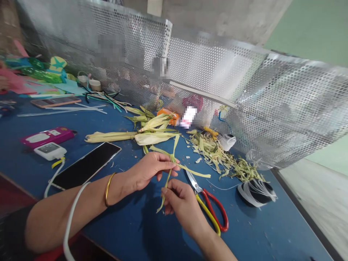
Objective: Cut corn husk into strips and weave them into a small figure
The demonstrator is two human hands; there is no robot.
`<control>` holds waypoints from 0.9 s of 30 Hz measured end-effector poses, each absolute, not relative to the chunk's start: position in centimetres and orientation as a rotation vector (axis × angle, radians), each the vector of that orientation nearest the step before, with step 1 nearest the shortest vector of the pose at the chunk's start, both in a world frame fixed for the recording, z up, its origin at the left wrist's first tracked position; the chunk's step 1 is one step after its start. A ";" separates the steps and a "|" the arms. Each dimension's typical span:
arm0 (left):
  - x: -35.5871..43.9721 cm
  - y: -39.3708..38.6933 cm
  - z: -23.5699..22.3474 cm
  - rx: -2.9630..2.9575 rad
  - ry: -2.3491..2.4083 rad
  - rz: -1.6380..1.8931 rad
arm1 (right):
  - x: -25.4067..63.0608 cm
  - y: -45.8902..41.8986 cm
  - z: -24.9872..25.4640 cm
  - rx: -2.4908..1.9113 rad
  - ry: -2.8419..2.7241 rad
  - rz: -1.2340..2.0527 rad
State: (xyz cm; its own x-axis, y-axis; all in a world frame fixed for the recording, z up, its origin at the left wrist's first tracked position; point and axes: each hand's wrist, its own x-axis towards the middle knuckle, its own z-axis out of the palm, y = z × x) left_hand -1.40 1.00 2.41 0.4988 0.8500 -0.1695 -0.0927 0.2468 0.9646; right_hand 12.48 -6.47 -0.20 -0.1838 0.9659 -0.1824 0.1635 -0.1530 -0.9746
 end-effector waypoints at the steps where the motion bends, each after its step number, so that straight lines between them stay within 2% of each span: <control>1: -1.4 1.0 2.5 1.137 0.841 0.753 | 12.4 -6.6 -0.1 -1.350 -1.406 1.443; 11: -1.1 0.4 2.9 1.043 0.840 0.743 | 13.2 -7.4 1.2 -1.325 -1.757 1.585; 17: -1.0 0.7 2.2 1.014 0.856 0.749 | 13.0 -7.4 1.0 -1.406 -1.935 1.423; 20: -1.2 1.0 2.2 1.014 0.822 0.774 | 13.2 -7.7 1.2 -1.417 -2.064 1.116; 25: -1.4 1.2 2.6 1.020 0.785 0.745 | 15.1 -7.2 1.6 -1.431 -1.865 0.120; 27: -1.4 1.3 2.7 0.997 0.766 0.724 | 16.0 -6.5 1.5 -1.510 -1.830 -0.024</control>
